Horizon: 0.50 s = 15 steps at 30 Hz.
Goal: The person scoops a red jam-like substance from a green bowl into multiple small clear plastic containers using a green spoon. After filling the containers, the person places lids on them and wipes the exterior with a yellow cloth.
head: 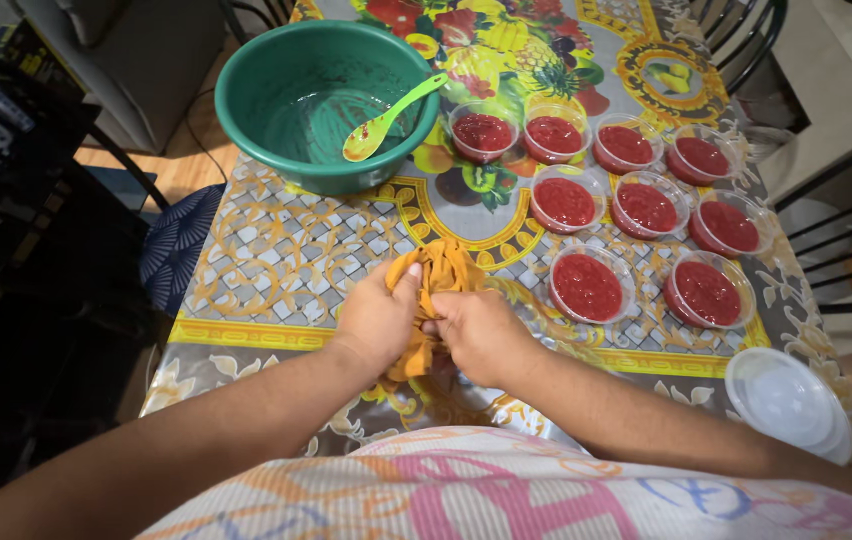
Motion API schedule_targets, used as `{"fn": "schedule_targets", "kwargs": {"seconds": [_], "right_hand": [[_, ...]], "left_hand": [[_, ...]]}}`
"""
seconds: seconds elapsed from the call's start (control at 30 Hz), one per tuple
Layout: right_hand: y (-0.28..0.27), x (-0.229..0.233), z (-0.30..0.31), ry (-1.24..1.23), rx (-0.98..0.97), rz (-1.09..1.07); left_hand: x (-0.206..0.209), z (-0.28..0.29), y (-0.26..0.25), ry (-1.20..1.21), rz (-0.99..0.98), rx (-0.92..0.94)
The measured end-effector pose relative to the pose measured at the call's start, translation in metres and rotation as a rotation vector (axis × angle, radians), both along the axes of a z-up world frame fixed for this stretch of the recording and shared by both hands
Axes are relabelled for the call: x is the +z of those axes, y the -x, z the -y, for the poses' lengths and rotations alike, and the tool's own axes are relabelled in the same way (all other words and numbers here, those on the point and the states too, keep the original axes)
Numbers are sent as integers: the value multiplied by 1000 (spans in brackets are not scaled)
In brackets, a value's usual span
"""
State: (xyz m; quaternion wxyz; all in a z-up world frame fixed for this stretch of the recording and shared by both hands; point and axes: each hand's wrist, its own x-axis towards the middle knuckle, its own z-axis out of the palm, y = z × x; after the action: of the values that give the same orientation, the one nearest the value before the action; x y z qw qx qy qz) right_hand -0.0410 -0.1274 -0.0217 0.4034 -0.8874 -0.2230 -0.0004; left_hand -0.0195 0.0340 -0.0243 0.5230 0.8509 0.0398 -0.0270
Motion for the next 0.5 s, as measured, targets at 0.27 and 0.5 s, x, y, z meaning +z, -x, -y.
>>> {"fn": "schedule_targets", "kwargs": {"seconds": [0.27, 0.5], "right_hand": [[11, 36, 6, -118, -134, -298], [36, -7, 131, -258, -619, -341]], "left_hand": [[-3, -30, -33, -271, -3, 33], [21, -86, -54, -592, 285, -80]]}}
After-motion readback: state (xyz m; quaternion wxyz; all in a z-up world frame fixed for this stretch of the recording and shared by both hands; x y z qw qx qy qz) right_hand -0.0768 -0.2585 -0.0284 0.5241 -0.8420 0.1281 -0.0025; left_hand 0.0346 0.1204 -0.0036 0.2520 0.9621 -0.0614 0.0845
